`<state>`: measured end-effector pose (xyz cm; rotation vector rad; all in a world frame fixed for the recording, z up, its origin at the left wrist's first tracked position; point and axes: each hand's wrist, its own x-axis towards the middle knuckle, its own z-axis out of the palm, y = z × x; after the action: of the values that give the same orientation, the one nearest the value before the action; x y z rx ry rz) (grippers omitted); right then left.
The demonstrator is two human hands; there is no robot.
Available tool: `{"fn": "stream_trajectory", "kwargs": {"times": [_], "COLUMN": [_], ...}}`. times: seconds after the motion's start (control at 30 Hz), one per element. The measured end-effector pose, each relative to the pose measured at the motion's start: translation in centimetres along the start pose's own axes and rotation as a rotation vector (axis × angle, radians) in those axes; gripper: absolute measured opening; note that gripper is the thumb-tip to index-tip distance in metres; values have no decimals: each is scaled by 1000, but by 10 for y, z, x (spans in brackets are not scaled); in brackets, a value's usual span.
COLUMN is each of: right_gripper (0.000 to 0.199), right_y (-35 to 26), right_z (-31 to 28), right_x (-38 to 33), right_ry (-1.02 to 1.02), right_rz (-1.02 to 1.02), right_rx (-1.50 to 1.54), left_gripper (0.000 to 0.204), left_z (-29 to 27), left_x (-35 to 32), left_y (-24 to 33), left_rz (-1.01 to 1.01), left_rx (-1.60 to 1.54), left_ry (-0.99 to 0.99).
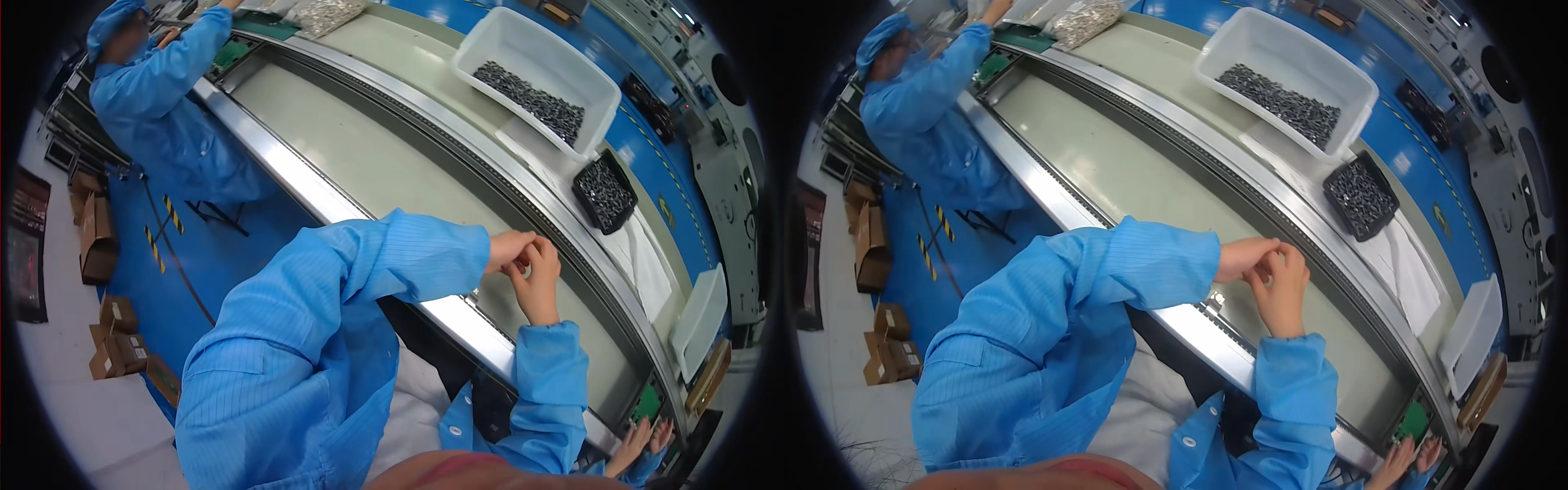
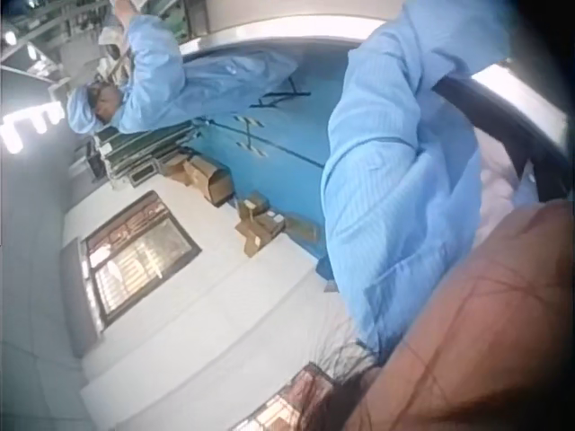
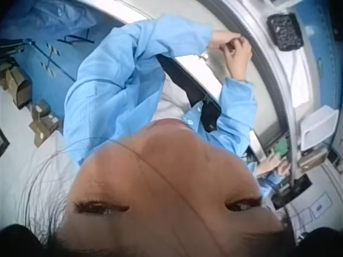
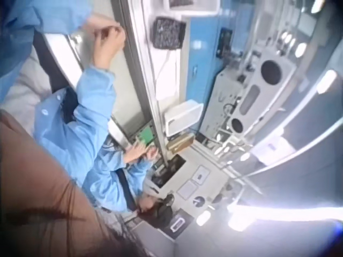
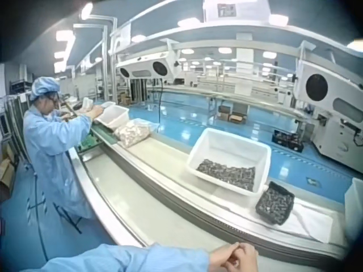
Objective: Assemble electronic components onto a printed circuit board on a production line.
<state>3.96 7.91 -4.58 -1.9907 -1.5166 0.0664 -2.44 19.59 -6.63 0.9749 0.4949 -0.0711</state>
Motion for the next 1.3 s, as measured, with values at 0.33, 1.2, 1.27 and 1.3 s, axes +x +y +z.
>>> {"fn": "stream_trajectory", "kwargs": {"times": [0.33, 1.2, 1.27, 1.3], "right_gripper": [23, 11, 11, 11], "right_y": [10, 36, 37, 40], "right_z": [-12, -13, -13, -14], "right_x": [-3, -13, -12, -11], "right_ry": [-94, 108, 102, 141], "right_rz": [113, 266, 270, 244], "right_rx": [14, 481, 488, 475], "left_gripper": [39, 49, 49, 49], "left_z": [7, 7, 7, 7], "left_x": [-9, -9, -10, -10], "left_y": [-3, 8, 8, 9], "left_rz": [30, -22, -18, -26], "left_rx": [-40, -108, -110, -108], "left_ry": [-142, -139, -143, -128]}}
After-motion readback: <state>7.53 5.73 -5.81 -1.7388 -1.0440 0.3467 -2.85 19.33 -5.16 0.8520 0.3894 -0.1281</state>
